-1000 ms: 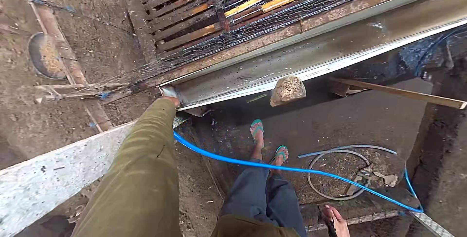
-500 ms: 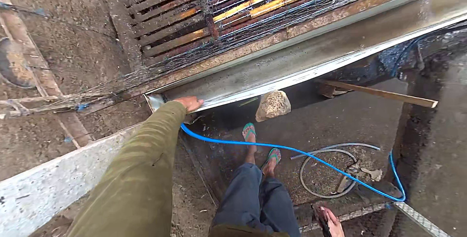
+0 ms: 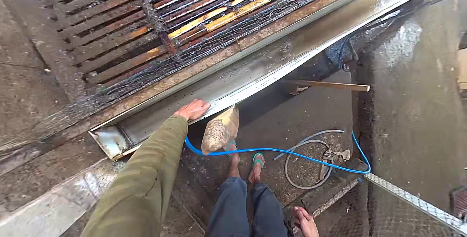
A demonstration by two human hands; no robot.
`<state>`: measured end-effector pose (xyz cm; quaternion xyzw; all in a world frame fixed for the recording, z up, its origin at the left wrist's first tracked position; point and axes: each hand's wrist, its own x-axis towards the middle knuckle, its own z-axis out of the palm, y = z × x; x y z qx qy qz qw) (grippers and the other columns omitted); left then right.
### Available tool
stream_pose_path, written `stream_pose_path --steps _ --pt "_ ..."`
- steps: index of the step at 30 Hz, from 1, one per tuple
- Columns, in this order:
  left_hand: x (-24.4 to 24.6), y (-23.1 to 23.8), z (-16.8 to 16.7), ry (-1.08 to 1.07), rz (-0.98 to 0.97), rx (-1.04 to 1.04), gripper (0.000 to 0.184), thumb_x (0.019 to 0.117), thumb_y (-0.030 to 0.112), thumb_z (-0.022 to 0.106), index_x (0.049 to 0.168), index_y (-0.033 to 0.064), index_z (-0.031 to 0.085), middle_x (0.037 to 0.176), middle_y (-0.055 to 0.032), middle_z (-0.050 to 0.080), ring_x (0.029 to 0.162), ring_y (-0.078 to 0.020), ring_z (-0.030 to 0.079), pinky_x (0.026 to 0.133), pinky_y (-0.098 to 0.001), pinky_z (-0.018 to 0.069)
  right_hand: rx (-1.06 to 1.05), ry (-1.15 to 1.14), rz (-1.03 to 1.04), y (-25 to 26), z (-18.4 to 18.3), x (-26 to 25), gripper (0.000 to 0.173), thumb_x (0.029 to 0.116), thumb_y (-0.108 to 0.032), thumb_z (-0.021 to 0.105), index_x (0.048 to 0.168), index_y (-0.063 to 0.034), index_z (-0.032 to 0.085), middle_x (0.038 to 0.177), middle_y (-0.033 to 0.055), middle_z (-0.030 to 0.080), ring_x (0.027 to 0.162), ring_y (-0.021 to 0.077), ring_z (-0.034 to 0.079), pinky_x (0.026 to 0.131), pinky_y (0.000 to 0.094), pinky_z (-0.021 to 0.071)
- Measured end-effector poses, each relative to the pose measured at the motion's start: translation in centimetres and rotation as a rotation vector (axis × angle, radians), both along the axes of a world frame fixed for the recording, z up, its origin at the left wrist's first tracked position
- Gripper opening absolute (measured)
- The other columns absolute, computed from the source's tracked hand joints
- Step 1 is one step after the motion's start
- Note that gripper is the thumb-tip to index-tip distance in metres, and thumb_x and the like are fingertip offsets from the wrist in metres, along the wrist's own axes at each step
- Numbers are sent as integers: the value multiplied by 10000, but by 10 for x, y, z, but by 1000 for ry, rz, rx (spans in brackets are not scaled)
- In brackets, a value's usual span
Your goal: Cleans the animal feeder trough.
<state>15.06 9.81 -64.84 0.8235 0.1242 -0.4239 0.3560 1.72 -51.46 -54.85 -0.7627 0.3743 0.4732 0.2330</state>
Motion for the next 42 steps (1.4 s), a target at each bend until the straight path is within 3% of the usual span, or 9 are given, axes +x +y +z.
stream_pose_path --steps 12,21,25,29,32,35,37,39,42 --pt "67 -37 -11 -223 152 -127 465 1125 217 331 921 -52 650 885 -243 642 903 -405 647 832 -590 477 -7 4 -28 6 3 -1 388 1111 -223 439 1308 58 619 1281 280 644 1177 363 645 1001 542 514" --pt "73 -45 -15 -270 111 -138 460 1117 210 349 878 -45 648 862 -240 642 884 -400 648 817 -590 471 -15 -18 -27 -4 0 -5 392 1110 -233 435 1293 48 637 1280 269 648 1190 365 636 1008 558 507" --pt "73 -34 -14 -167 80 -79 493 1136 229 298 1008 -82 658 995 -293 656 1016 -448 645 908 -620 465 1 -41 -31 -5 -4 0 388 1113 -237 433 1286 41 641 1269 262 653 1189 353 634 1004 560 501" --pt "17 -5 -68 -101 -12 29 607 1115 422 255 1018 13 693 1015 -238 690 1019 -430 672 851 -653 502 19 -78 -46 -5 2 8 377 1114 -217 425 1285 39 644 1277 258 650 1196 350 628 1005 552 499" --pt "-42 36 -118 -15 183 155 688 1076 562 251 1204 47 687 1215 -241 680 1184 -429 636 972 -687 477 27 -58 -28 -10 -2 8 382 1116 -217 417 1283 35 651 1258 260 661 1170 356 642 994 553 508" --pt "-51 44 -85 25 486 297 646 1097 510 277 1375 16 588 1351 -303 598 1300 -475 550 1069 -683 412 50 44 18 -9 -14 6 395 1123 -247 410 1301 11 652 1298 252 650 1187 361 631 998 554 489" --pt "-41 30 -62 -19 653 444 570 1111 419 321 1374 -13 583 1362 -318 588 1313 -482 539 1090 -660 400 79 101 73 2 -23 1 417 1125 -274 401 1347 -12 638 1348 238 635 1247 352 606 1058 547 452" --pt "-25 16 -36 -1 798 521 487 1109 327 398 1356 -54 575 1364 -332 581 1320 -476 537 1103 -634 389 125 156 109 13 -35 -6 466 1117 -337 419 1466 -55 543 1450 226 575 1369 352 535 1161 557 382" --pt "-17 0 -12 -63 881 500 497 1097 315 433 1388 -69 552 1405 -299 568 1343 -394 535 1141 -528 386 119 264 171 27 -54 -15 678 1034 -493 570 1591 -156 380 1508 262 507 1403 417 490 1165 606 374"
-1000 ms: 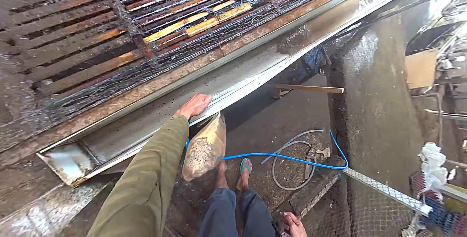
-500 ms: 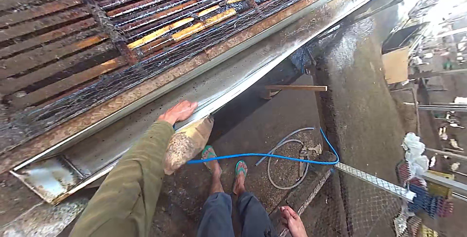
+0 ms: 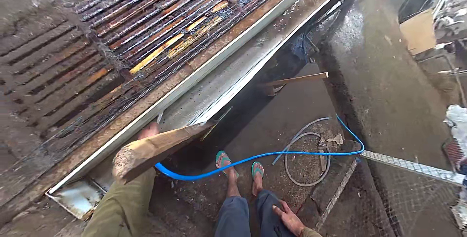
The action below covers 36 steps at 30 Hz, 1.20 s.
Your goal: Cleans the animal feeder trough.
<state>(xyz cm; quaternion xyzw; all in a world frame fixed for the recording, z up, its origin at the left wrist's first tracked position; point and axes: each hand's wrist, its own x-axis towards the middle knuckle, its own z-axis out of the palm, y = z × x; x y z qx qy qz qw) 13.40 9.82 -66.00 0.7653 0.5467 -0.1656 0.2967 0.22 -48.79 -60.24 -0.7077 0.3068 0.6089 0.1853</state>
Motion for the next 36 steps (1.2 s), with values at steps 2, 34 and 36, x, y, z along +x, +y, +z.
stream_pose_path --steps 2,34,36 --pt "10 -12 37 54 -233 -142 495 1130 285 377 1365 -123 533 1385 -331 562 1328 -410 538 1135 -511 393 -25 71 103 10 -8 -1 827 960 -561 654 1627 -217 306 1541 313 432 1403 477 459 1146 626 383" --pt "-15 -21 32 -61 -503 11 323 1067 88 481 1262 -148 583 1320 -405 550 1299 -550 504 1073 -685 363 -56 119 640 16 -73 -42 749 984 -583 570 1610 -231 359 1600 338 301 1388 536 429 1063 649 436" --pt "-14 -21 32 -69 -495 22 341 1084 117 459 1254 -149 587 1314 -407 553 1295 -554 506 1064 -689 368 -54 109 647 14 -74 -43 733 985 -581 565 1604 -239 370 1595 335 312 1379 534 437 1055 651 442"
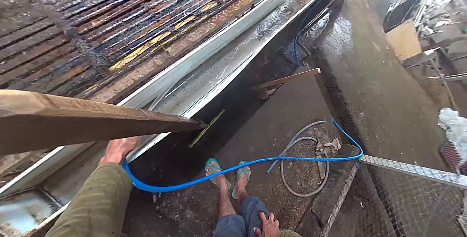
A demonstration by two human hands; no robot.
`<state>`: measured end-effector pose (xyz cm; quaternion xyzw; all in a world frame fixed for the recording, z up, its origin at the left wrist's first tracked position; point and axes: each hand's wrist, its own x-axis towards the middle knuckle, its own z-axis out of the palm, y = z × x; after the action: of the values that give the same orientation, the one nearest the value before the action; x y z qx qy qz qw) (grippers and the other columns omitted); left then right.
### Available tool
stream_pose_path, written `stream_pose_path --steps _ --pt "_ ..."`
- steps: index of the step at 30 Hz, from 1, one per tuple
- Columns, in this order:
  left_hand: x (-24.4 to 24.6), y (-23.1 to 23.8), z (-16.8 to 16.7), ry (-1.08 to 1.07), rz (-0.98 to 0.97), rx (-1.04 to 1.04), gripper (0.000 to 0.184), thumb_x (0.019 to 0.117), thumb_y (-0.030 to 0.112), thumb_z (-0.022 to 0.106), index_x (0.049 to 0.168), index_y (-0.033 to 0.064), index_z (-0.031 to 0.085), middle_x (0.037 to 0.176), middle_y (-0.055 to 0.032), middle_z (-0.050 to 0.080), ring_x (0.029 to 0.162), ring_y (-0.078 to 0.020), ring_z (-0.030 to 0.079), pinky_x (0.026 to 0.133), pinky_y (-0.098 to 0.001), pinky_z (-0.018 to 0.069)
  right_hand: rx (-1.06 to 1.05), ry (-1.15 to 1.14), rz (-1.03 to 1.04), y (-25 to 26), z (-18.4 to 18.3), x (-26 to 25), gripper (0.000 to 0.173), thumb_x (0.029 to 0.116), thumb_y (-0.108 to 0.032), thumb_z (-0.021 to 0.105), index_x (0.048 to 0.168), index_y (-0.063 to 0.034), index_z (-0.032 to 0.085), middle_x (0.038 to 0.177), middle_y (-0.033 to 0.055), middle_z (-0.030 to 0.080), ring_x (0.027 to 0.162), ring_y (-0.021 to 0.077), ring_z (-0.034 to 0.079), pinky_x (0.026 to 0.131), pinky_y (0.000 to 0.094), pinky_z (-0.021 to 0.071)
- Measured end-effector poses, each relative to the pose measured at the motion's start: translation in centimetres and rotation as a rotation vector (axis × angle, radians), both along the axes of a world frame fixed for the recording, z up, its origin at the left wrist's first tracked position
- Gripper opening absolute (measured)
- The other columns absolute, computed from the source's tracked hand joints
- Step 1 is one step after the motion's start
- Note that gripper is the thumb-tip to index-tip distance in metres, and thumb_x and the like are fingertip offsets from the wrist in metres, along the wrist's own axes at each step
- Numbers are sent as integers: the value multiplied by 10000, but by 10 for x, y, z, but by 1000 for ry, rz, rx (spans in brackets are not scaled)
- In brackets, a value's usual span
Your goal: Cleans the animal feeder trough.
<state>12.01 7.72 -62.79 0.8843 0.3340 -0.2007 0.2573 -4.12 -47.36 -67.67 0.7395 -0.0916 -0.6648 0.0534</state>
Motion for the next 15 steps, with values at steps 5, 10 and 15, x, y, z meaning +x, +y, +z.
stream_pose_path --steps 5,10,15 --pt "0 0 -2 -30 -34 4 385 1097 148 393 1233 -151 595 1290 -410 564 1280 -557 519 1046 -703 372 2 11 1 -2 0 3 726 987 -580 562 1602 -245 372 1595 332 314 1375 532 445 1045 659 449" --pt "3 -1 -8 -9 -169 -3 432 1102 193 350 1211 -125 621 1266 -396 587 1253 -557 544 1016 -715 392 1 13 -5 -3 -1 5 723 985 -573 567 1598 -239 380 1593 329 319 1375 531 445 1055 644 448" --pt "5 -1 -12 67 -224 -17 490 1109 270 317 1269 -88 610 1310 -371 579 1279 -538 536 1018 -715 397 -1 23 -37 3 8 13 717 992 -558 572 1595 -221 383 1600 340 299 1388 547 421 1058 668 433"
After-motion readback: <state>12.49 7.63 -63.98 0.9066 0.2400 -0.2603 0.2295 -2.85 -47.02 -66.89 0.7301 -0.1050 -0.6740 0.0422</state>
